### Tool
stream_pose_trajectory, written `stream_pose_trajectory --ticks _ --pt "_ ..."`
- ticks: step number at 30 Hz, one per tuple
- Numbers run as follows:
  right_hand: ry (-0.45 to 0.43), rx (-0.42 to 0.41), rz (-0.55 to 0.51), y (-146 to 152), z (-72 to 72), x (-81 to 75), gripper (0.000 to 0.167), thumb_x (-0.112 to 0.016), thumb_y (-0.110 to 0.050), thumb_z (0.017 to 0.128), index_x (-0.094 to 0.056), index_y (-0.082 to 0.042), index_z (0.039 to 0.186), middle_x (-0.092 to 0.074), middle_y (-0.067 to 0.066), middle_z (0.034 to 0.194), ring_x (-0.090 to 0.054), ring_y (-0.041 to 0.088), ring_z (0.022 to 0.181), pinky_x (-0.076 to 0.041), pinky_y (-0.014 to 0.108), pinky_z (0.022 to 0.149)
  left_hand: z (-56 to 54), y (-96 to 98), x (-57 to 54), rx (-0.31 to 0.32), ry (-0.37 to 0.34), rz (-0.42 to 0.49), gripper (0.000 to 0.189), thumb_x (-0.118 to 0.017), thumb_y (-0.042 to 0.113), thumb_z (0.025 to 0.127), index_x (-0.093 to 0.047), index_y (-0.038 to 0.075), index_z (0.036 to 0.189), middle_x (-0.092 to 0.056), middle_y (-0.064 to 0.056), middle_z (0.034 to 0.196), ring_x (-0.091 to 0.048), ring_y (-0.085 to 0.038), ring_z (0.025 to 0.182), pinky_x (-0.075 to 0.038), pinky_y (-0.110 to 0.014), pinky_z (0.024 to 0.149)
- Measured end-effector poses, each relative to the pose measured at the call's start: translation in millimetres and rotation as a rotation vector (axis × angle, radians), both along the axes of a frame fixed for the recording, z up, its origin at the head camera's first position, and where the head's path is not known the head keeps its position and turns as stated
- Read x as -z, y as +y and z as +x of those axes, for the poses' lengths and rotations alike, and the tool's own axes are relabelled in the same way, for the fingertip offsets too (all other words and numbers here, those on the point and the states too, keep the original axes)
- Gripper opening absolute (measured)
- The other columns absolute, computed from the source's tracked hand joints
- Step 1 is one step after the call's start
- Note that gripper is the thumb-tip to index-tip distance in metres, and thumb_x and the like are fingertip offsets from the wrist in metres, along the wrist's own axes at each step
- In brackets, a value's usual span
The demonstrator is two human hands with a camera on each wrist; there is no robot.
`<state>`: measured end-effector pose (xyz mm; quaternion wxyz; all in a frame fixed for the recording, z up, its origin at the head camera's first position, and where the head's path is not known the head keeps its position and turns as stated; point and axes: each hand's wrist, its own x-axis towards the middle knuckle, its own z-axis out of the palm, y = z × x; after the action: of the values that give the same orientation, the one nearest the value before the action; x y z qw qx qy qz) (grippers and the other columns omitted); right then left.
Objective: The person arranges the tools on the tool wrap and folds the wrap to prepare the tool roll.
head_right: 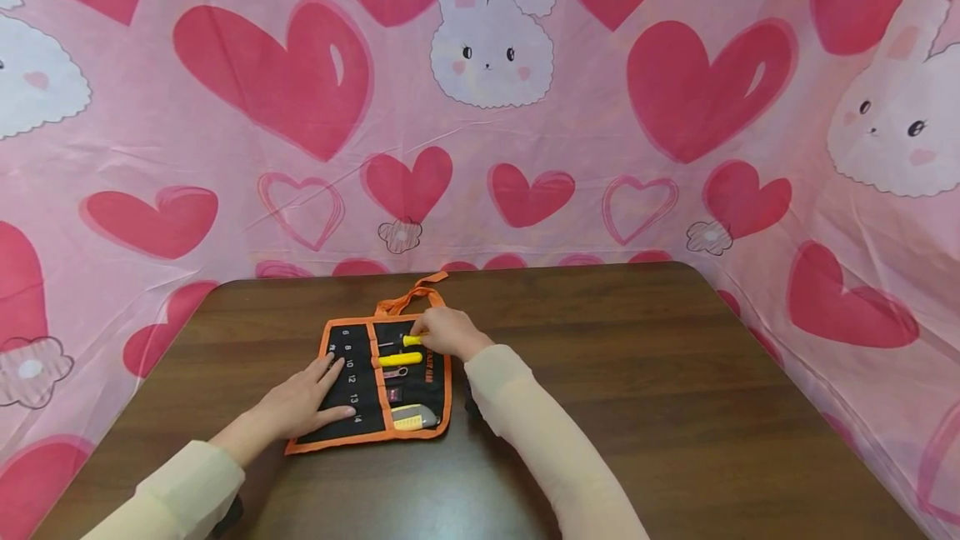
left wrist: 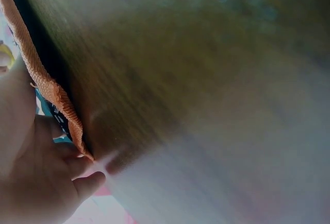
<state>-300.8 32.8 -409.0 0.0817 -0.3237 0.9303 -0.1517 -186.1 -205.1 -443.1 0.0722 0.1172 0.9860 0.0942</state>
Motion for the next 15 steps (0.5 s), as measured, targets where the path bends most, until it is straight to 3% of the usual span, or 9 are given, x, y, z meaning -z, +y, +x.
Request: stream_pose_trajectory --ticks 9,15 --pt "0.014 0.004 0.023 -8 1.7 4.2 0.022 -0.062 -0.018 0.089 -0.070 -0.020 0.109 -0.061 -0.007 0.096 -0.052 0.009 0.082 -0.047 0.028 0.079 -0.5 0.3 -0.3 -0.005 -0.009 -0.002 0.095 -0.056 0.066 0.075 -0.035 0.000 0.140 -0.028 -0.026 0.143 -0.030 -0.043 0.127 -0.033 -0.059 0.095" --pt "0.008 0.011 0.011 -15 2.5 6.1 0.021 -0.063 -0.018 0.089 -0.071 -0.019 0.108 -0.063 -0.007 0.098 -0.054 0.010 0.085 -0.046 0.029 0.083 -0.8 0.7 -0.9 0.000 -0.008 -0.003 0.095 -0.055 0.067 0.076 -0.035 0.000 0.140 -0.028 -0.026 0.143 -0.030 -0.043 0.128 -0.032 -0.059 0.095"
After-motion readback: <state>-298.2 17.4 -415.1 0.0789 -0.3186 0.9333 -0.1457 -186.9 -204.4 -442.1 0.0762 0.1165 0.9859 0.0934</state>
